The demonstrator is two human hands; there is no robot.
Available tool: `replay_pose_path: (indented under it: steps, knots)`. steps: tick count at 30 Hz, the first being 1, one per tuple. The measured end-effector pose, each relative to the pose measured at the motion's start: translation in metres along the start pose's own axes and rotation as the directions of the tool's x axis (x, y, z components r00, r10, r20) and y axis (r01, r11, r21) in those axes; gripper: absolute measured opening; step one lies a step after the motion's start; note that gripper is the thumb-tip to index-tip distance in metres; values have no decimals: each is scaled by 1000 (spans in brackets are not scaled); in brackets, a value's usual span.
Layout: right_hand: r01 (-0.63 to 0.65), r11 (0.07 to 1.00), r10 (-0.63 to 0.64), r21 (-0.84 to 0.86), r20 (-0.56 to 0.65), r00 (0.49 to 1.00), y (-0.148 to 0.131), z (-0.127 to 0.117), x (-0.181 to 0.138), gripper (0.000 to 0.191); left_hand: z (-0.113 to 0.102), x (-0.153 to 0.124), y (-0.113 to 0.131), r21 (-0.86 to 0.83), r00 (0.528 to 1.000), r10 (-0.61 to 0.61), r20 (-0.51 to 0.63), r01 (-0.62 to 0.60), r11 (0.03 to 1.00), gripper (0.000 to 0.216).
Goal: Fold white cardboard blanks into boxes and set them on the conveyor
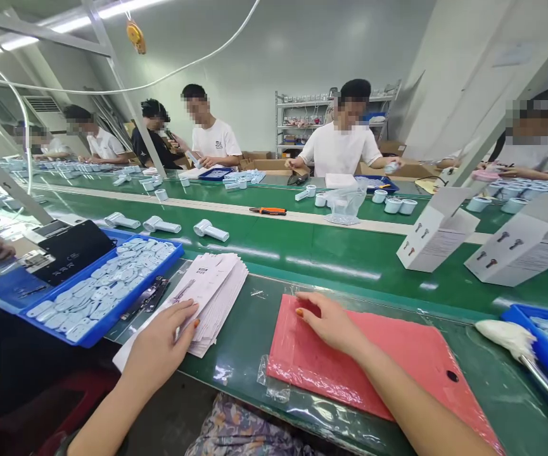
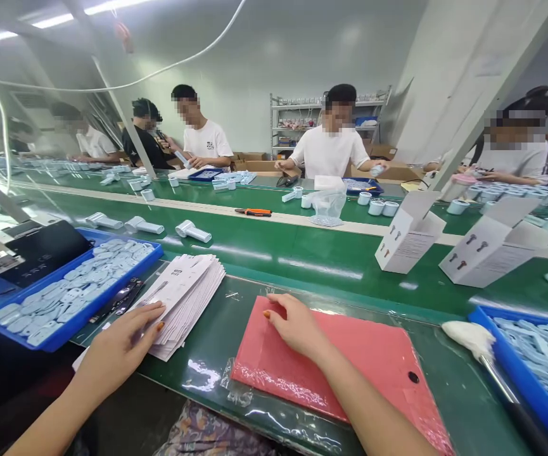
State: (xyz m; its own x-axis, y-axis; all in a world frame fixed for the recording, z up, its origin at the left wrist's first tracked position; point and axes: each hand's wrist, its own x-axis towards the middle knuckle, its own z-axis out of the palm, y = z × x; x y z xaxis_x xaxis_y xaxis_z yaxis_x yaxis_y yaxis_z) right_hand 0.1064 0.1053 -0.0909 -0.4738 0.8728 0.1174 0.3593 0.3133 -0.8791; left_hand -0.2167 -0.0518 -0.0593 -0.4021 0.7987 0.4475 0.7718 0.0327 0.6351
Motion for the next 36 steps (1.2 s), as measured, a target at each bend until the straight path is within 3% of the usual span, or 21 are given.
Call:
replay_pose_path:
  steps: [2,4,5,7,9,11,15,18,20,23,26,30,36]
  knots:
    - [-78,968,79,240,6,997,-6,8,5,43,3,-10,9,26,982,156,-109,-154,988,21]
    - [-199,836,192,511,68,979,-13,17,13,55,8,-21,20,92,922,359,-145,-348,933,17]
    - [-256,754,238,605,112,965,-16,21,17,58,11,-26,25,130,871,476,-120,-461,878,19]
    - [-339,637,299,692,184,936,-22,29,26,53,19,-37,31,177,726,688,-5,-676,715,27]
    - [-366,613,320,700,204,925,-27,32,32,40,26,-46,34,176,579,810,94,-810,559,33]
    - [-359,597,331,717,188,925,-30,27,32,23,30,-51,34,153,541,827,152,-840,521,35]
    - [-302,596,330,744,116,937,-39,2,6,38,26,-41,44,160,627,744,231,-779,606,43]
    - [-253,619,233,744,133,963,-50,-12,-28,52,20,-17,60,277,696,693,188,-715,642,59]
    - [-237,624,152,745,182,972,-54,-12,-53,54,20,-2,70,303,711,673,206,-700,647,61]
    - [-293,616,93,732,301,949,-54,-3,-86,53,26,4,76,115,729,614,302,-667,736,46]
    - [-382,588,66,713,428,901,-49,9,-109,57,31,-6,77,-143,747,522,412,-513,847,40]
    - [-405,617,67,675,468,881,-41,20,-128,40,32,-25,82,-331,677,478,559,-346,878,38]
    - [-398,774,166,494,447,879,-35,32,-155,24,35,-50,71,-274,480,288,829,-99,956,40]
